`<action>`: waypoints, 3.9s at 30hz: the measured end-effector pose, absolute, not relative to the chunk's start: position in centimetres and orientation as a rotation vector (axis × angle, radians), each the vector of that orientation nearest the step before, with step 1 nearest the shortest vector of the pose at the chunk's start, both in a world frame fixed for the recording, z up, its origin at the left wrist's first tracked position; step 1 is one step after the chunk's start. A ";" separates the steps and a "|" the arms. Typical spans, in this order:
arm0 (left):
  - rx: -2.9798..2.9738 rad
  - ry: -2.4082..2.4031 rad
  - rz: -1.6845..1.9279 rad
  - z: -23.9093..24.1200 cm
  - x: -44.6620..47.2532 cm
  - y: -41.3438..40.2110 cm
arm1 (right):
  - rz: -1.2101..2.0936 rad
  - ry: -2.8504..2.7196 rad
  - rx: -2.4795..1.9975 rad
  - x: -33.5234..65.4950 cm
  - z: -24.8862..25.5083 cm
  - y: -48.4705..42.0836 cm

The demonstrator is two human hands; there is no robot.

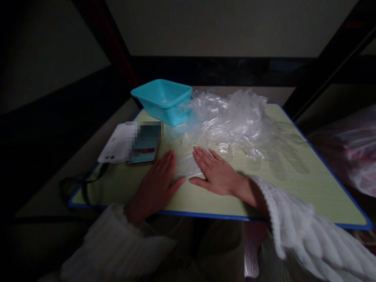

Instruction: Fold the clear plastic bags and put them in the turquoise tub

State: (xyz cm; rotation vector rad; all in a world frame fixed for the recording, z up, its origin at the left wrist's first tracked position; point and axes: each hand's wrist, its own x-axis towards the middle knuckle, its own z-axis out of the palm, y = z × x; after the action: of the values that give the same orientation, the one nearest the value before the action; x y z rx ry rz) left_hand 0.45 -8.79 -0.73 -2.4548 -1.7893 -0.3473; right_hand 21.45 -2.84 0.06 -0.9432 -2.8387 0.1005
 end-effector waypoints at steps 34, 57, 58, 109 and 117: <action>-2.558 -1.680 -0.753 -1.0 -0.5 -8.1 | 0.383 -2.620 -0.958 22.1 2.7 -1.7; -2.436 -1.684 -0.990 -1.3 -0.9 -7.9 | 0.525 -2.671 -0.685 22.8 3.5 -1.6; -2.446 -1.662 -1.023 -1.1 -0.9 -8.0 | 0.536 -2.688 -0.632 22.9 3.6 -1.6; -2.923 -1.434 -0.489 -0.2 -0.8 -9.0 | 0.142 -2.801 -0.155 23.0 3.2 -4.4; -3.067 -1.294 -0.486 0.1 -0.7 -8.8 | 0.324 -2.724 -0.534 23.4 2.6 -2.5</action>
State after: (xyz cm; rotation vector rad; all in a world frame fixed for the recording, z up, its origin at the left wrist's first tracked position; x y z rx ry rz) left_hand -0.73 -8.81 0.09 -3.0674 -1.2936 -0.4865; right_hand 23.40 -2.50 2.61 -0.5344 -2.7238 0.3241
